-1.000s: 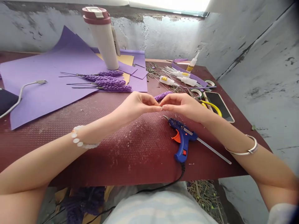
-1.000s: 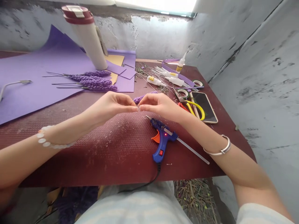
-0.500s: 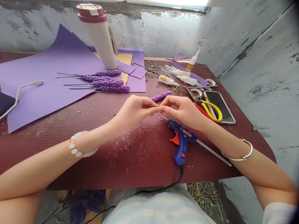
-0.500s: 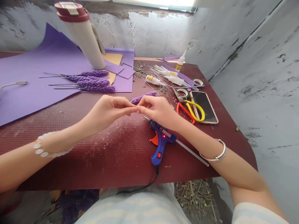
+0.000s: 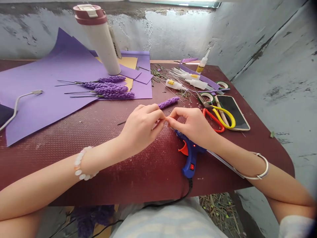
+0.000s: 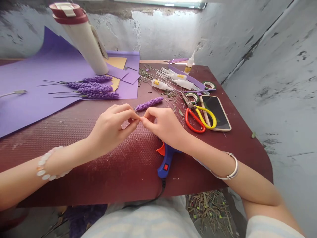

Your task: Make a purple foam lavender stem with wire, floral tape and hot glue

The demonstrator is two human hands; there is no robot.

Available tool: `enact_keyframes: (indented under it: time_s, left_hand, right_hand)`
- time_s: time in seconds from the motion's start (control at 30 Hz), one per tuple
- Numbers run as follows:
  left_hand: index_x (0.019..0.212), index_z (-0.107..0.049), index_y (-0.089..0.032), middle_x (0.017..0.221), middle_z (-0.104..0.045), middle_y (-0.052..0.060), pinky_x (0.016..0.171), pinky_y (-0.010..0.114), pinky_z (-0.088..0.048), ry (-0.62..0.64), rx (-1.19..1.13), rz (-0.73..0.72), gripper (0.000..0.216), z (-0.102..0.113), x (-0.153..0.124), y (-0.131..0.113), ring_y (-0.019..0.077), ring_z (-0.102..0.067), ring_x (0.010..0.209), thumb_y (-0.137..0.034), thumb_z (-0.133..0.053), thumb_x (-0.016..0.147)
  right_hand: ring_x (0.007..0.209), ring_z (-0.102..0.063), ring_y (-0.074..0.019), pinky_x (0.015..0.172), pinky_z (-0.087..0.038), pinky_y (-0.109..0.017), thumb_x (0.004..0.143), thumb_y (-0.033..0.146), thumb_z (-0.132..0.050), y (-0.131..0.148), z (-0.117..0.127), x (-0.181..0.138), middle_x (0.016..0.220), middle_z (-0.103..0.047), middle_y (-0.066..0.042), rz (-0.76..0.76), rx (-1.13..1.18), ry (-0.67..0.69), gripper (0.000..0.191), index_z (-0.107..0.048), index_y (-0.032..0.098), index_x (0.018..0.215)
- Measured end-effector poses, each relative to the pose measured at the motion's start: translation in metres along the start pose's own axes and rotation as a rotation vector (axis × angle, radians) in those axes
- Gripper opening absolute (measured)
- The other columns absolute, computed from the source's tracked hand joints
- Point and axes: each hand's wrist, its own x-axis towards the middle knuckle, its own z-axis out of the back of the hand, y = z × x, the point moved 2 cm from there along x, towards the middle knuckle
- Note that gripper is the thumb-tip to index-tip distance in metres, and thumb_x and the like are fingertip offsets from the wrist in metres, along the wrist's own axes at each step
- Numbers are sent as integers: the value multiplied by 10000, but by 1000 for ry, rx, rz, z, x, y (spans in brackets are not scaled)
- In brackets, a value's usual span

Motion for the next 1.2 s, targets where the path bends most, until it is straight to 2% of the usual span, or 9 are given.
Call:
enact_keyframes:
  time_s: [0.23,0.43,0.53,0.63,0.7,0.87,1.0,1.1,1.2]
  left_hand:
    - [787,-622,-182,791,-662,34,832,358,-396,-51,106,-20,201,5,4,5,166,-574,734,-211,-472,918]
    - [816,-664,-192,839,-677,28,722,302,-418,-54,-64,220,112,13,12,16,160,-583,764,-186,-562,863]
    - [808,-691,-189,855,-694,24,705,293,-415,-2,-137,277,104,8,12,19,158,-591,767,-170,-590,821]
    - [726,-682,-180,786,-677,16,671,284,-407,127,-177,304,89,1,12,20,153,-582,719,-142,-607,754]
    - [674,-653,-177,738,-655,9,644,279,-400,197,-176,309,95,-3,12,20,150,-569,688,-131,-591,730]
    - [665,-600,-180,747,-657,18,643,275,-417,263,-156,331,80,-5,14,27,164,-590,714,-138,-566,726]
    - [711,-575,-202,791,-661,24,647,282,-418,245,-53,274,90,-2,17,43,171,-589,730,-206,-556,799]
    - [764,-590,-215,836,-667,56,649,314,-390,171,238,249,120,2,20,55,207,-586,764,-204,-502,845]
    - [752,-573,-210,719,-622,75,552,317,-292,141,555,254,220,3,20,64,212,-550,653,-265,-429,909]
  right_hand:
    - [681,-598,-135,688,-423,-270,870,318,-588,-7,2,2,702,-682,7,-46,111,44,238,-655,175,692]
    - [751,-637,-168,726,-486,-311,823,296,-611,-18,11,5,793,-706,-26,-112,301,66,135,-671,180,789]
    - [795,-623,-175,739,-484,-330,763,172,-610,-27,31,12,866,-691,-25,-48,248,-82,88,-659,200,830]
    - [683,-565,-160,666,-453,-341,712,86,-540,-42,58,22,695,-615,-15,-25,230,-289,137,-589,207,671]
    - [636,-540,-158,630,-439,-350,700,77,-489,-53,71,33,622,-579,-22,-53,232,-320,170,-547,206,605]
    - [624,-563,-155,647,-476,-362,822,178,-395,-85,76,80,635,-615,-51,-136,-90,-164,259,-492,201,583]
    - [585,-542,-185,651,-447,-415,873,380,-477,-103,66,115,567,-593,-72,-152,-274,-50,401,-542,200,521]
    - [642,-550,-194,655,-425,-400,781,301,-625,-105,60,120,641,-622,-61,-108,-377,14,242,-574,210,563]
    - [612,-552,-179,607,-414,-364,688,185,-688,-100,59,108,632,-634,-31,-94,-427,140,138,-604,216,583]
